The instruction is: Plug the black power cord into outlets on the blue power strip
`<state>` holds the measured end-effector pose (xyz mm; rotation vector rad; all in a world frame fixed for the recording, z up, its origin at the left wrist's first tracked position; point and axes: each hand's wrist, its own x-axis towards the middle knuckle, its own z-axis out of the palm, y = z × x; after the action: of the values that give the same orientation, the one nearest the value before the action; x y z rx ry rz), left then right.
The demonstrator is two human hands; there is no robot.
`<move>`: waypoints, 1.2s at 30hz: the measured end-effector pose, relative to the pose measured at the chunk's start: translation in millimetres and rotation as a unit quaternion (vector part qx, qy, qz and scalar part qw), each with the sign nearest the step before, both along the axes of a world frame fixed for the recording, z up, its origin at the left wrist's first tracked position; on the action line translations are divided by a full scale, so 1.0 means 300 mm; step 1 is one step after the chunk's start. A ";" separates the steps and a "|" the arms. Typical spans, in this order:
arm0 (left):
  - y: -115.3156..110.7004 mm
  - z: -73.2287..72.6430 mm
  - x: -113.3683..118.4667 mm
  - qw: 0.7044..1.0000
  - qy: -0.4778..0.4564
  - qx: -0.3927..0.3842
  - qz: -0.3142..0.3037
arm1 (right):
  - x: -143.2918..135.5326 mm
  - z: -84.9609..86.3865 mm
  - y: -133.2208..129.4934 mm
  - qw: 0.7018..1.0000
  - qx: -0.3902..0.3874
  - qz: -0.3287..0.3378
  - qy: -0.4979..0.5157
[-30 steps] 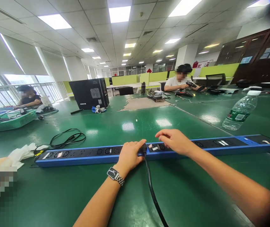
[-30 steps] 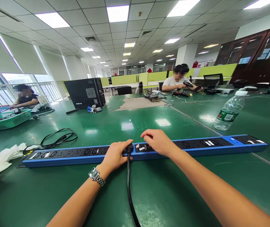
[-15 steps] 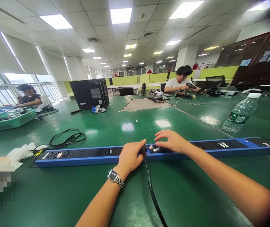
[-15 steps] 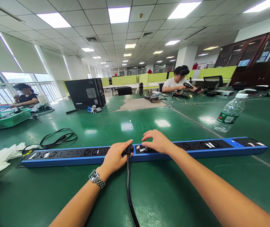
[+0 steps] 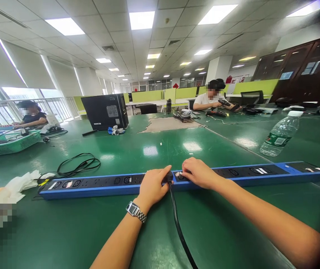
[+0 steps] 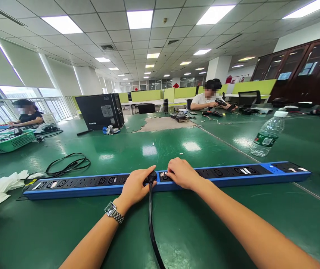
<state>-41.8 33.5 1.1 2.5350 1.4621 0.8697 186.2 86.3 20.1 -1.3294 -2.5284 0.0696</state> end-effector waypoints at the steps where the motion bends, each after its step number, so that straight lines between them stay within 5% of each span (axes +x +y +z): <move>1: 0.000 0.000 0.000 1.000 0.002 0.000 0.000 | -0.002 -0.003 0.008 1.000 -0.004 -0.008 0.003; 13: -0.001 0.004 -0.002 1.000 0.007 -0.007 0.004 | -0.002 -0.005 0.069 0.971 -0.157 -0.003 0.182; 19: 0.001 0.004 -0.006 1.000 0.001 -0.007 0.000 | 0.003 0.010 0.132 0.951 -0.253 0.011 0.179; 24: 0.005 -0.003 -0.002 1.000 -0.006 -0.003 -0.003 | 0.011 0.039 0.190 0.968 -0.144 -0.095 0.181; 28: 0.010 -0.009 -0.003 1.000 -0.019 0.000 -0.007 | 0.063 0.062 0.210 0.943 0.004 -0.206 0.263; 36: 0.012 -0.028 -0.015 0.997 -0.075 0.017 -0.016 | 0.144 0.079 0.121 0.933 0.044 -0.236 0.268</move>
<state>-46.3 37.2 -7.2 2.4499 1.3693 1.0626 229.4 122.5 43.8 -1.5830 -1.7064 0.1887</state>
